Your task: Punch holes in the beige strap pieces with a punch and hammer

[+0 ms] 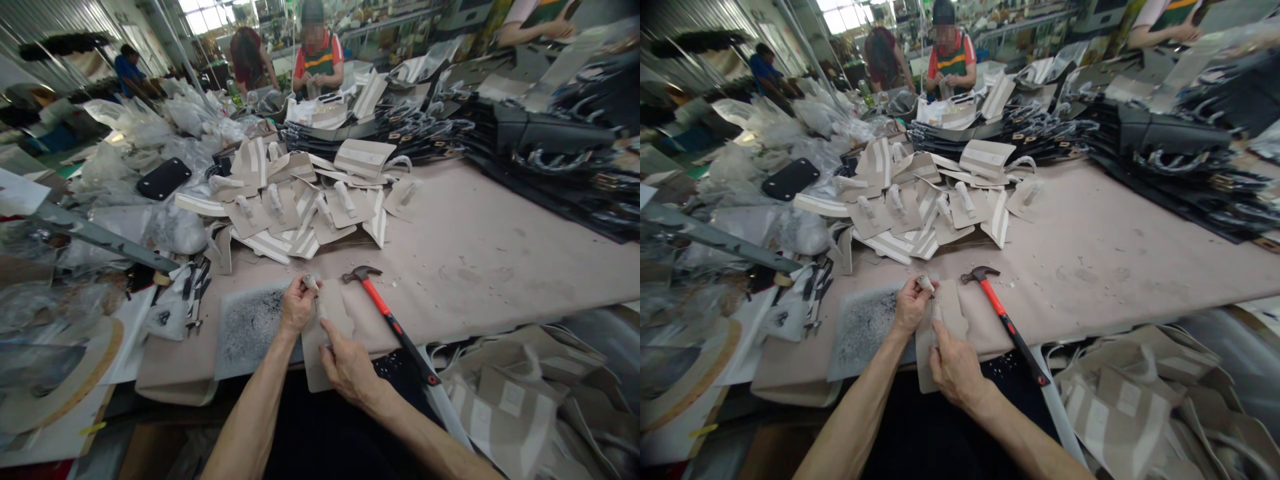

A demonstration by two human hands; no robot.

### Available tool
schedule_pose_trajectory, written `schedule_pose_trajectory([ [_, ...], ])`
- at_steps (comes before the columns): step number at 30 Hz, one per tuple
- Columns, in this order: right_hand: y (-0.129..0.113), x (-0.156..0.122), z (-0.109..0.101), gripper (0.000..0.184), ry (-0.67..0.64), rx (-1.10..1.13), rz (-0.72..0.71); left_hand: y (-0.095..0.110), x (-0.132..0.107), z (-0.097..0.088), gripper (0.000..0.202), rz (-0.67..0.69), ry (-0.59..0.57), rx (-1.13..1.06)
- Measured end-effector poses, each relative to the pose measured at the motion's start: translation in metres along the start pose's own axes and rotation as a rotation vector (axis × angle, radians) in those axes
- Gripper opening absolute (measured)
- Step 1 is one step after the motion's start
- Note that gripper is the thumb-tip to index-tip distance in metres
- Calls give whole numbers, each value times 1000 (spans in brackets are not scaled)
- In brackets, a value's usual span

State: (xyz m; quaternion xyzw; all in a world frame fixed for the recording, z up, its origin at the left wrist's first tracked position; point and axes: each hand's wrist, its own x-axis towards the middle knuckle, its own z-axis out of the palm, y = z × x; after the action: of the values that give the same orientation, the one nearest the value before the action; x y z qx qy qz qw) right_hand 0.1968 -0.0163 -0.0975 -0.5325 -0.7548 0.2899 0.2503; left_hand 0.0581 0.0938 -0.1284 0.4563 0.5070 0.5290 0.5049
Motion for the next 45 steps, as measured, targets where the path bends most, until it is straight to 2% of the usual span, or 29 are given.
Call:
schedule_pose_trajectory([
  [5,10,3,-21,48,112,48,52,0,0,-1,27,7,11,44],
  [8,35,7,-42,42,248,-97,122,0,0,-1,25,16,21,50],
  [10,55,9,-55,39,287,-264,184,0,1,0,25,14,26,50],
  [14,89,6,-68,34,157,-495,334,-2,1,1,27,15,24,72],
  [17,100,4,-70,27,54,-488,397,-3,-1,2,26,35,37,121],
  [19,101,6,-72,24,25,-344,462,-2,-2,3,25,58,44,144],
  [24,82,15,-83,21,-202,586,709,5,-8,3,20,128,11,227],
  [25,75,17,-86,21,-224,702,736,6,-9,3,20,137,4,240],
  [27,59,18,-94,21,-192,775,755,7,-10,2,19,149,-11,265],
  [29,42,19,-102,25,-78,694,671,7,-11,2,18,159,-29,298],
  [32,25,22,-112,31,132,280,329,4,-11,2,18,170,-32,324],
  [33,22,24,-114,30,163,134,225,3,-11,2,19,175,-30,328],
  [34,20,25,-116,28,155,4,140,1,-11,1,19,180,-28,337],
  [36,17,29,-121,23,39,-193,24,-1,-11,1,19,190,-22,363],
  [38,11,34,-131,21,-74,-309,-54,-1,-10,1,17,197,-22,380],
  [39,5,36,-138,22,-76,-336,-77,-1,-10,1,17,200,-23,381],
  [40,-2,38,-144,23,-28,-341,-88,0,-11,1,16,202,-22,377],
  [42,-16,41,-154,25,180,-307,-81,2,-11,0,16,209,-25,370],
  [44,-24,41,-154,28,394,-261,-62,3,-11,0,17,219,-24,380],
  [45,-23,39,-150,29,424,-257,-59,3,-11,0,18,223,-27,389],
])
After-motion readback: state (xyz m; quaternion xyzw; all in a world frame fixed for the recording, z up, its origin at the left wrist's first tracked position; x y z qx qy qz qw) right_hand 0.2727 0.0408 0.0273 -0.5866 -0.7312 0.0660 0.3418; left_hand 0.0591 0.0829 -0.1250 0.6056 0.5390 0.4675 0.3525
